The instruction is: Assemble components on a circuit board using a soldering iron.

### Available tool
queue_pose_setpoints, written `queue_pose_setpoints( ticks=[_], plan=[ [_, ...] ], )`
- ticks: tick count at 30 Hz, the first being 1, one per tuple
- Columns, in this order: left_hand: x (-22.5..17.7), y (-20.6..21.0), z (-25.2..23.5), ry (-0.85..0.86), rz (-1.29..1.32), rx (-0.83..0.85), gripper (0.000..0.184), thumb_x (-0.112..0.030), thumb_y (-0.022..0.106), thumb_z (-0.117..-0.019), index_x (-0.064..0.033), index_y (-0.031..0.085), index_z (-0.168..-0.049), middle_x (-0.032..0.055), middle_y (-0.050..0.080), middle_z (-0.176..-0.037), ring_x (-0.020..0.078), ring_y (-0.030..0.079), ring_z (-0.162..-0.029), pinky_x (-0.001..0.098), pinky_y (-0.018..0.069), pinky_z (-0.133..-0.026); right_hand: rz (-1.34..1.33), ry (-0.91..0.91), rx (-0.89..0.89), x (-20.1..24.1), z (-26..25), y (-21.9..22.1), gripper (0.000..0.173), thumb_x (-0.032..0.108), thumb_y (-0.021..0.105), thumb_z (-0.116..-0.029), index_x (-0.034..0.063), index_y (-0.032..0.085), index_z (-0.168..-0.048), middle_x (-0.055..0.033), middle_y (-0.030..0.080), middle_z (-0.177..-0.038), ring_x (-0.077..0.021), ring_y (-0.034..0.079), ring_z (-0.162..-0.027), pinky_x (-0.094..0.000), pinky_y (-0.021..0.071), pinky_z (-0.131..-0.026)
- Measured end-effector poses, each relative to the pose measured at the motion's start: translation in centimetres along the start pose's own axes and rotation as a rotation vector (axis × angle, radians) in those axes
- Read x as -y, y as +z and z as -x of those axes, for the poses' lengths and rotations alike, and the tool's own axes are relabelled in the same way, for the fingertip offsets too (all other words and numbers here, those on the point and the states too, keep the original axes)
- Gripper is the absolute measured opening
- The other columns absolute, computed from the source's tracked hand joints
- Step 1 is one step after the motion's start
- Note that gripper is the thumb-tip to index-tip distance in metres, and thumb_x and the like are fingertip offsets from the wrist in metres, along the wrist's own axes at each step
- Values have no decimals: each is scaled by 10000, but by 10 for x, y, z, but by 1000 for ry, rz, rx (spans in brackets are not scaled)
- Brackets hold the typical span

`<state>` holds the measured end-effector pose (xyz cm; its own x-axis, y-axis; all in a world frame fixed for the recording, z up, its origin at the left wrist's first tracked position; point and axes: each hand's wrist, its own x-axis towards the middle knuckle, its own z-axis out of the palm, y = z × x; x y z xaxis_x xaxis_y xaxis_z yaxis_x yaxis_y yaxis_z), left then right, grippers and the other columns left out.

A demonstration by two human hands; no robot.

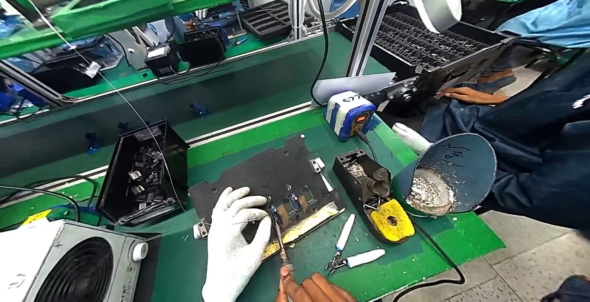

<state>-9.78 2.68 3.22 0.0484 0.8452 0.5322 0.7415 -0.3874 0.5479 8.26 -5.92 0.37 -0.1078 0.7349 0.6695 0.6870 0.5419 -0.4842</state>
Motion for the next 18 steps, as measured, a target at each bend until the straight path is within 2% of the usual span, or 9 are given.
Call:
queue_pose_setpoints(
  ticks=[4, 9, 18],
  plan=[
    [1, 1, 0, 3, -3, -1, 173, -333, 643, -913, -255, 783, -846, -103, 759, -1119, 220, 558, -1346, 503, 262, -1255, -7, 8, 1, 0, 0, 0, 175, 198, 700, -933, 83, 811, -1006, -19, 571, -593, -157, 523, -510, -287, 406, -458],
    [1, -1, 2, -18, 78, -81, 104, -277, 676, -901, -243, 763, -855, -93, 764, -1073, 238, 593, -1305, 491, 317, -1241, -18, 9, -1, 0, 0, 0, 176, 194, 698, -939, 81, 810, -1014, -23, 572, -597, -158, 523, -511, -287, 408, -460],
    [1, -2, 4, -20, 140, -118, 77, -244, 685, -891, -226, 746, -847, -69, 769, -1045, 259, 606, -1290, 490, 337, -1235, -33, -5, -5, 0, -1, -4, 187, 206, 709, -927, 84, 810, -1025, -18, 575, -595, -154, 529, -515, -284, 420, -467]
  ],
)
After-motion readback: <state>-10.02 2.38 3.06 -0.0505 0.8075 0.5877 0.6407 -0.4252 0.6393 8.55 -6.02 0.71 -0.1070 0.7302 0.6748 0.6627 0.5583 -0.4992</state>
